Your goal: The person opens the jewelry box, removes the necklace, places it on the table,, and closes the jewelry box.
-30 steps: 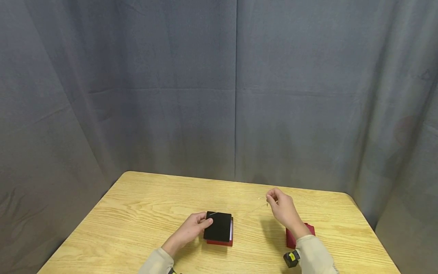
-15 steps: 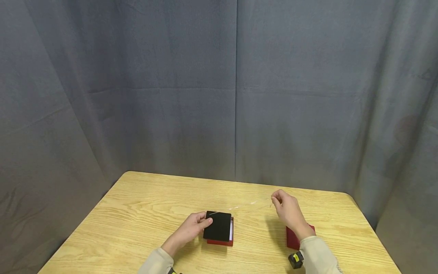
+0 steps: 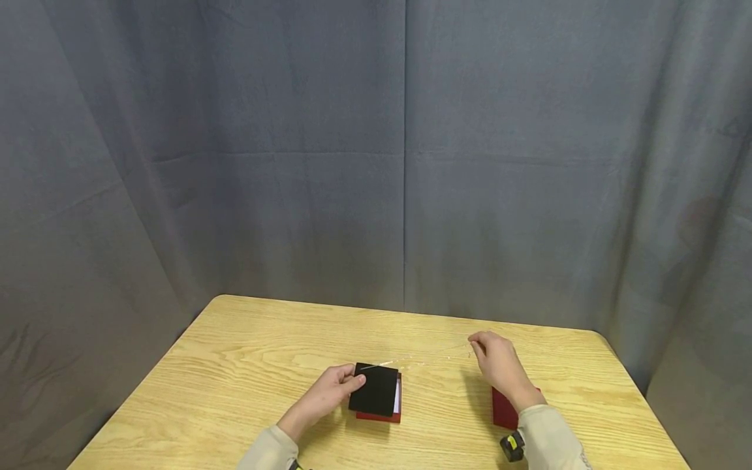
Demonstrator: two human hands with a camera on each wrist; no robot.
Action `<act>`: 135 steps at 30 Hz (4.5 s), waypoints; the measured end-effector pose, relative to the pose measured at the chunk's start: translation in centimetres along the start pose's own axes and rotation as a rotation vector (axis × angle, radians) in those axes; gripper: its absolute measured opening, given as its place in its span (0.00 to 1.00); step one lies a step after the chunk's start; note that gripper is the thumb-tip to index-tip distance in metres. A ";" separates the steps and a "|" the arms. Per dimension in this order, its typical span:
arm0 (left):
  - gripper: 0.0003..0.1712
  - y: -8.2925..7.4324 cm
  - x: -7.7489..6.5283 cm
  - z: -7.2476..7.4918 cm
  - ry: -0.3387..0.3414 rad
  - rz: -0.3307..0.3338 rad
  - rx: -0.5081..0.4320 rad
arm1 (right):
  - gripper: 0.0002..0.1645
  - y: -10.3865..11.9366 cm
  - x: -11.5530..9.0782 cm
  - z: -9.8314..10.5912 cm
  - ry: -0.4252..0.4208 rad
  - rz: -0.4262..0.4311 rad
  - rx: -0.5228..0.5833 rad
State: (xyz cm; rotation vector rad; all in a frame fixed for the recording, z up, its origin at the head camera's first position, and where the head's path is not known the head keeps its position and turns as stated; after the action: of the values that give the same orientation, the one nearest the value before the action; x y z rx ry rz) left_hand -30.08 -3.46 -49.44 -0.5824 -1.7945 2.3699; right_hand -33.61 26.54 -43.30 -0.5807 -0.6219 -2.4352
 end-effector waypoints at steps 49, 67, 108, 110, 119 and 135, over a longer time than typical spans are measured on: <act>0.19 -0.5 0.0 -1.1 0.070 -0.055 0.107 | 0.09 -1.4 0.0 0.2 -0.060 -0.048 -0.090; 0.19 -1.5 -0.9 -1.5 0.103 -0.087 0.119 | 0.08 -2.0 -0.5 0.1 -0.032 -0.102 -0.067; 0.20 -1.0 -0.5 -1.5 0.178 -0.108 0.148 | 0.14 -4.0 -1.6 1.4 -0.061 -0.188 -0.096; 0.20 -0.9 -0.4 -1.0 0.149 -0.109 0.153 | 0.14 -4.5 -1.9 2.0 -0.078 -0.212 -0.121; 0.15 -1.0 -0.2 -0.3 0.109 -0.094 0.126 | 0.14 -4.6 -2.1 2.1 -0.084 -0.193 -0.137; 0.20 -0.9 -0.4 0.1 0.069 -0.045 0.081 | 0.07 0.2 -0.8 -3.2 0.008 -0.111 -0.087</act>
State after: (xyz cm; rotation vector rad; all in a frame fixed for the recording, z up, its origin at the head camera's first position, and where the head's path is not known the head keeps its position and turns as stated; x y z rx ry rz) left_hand -29.90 -3.39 -48.48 -0.5993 -1.6575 2.3497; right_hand -33.71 24.94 -46.25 -0.5848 -0.5612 -2.5781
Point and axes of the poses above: each hand's wrist, its own x-axis towards the middle knuckle, its own z-axis out of the back of the hand, y = z × x, the point moved 7 cm from there along x, towards the middle knuckle, and after that the axes turned 15 degrees about z, right-handed, at the moved point
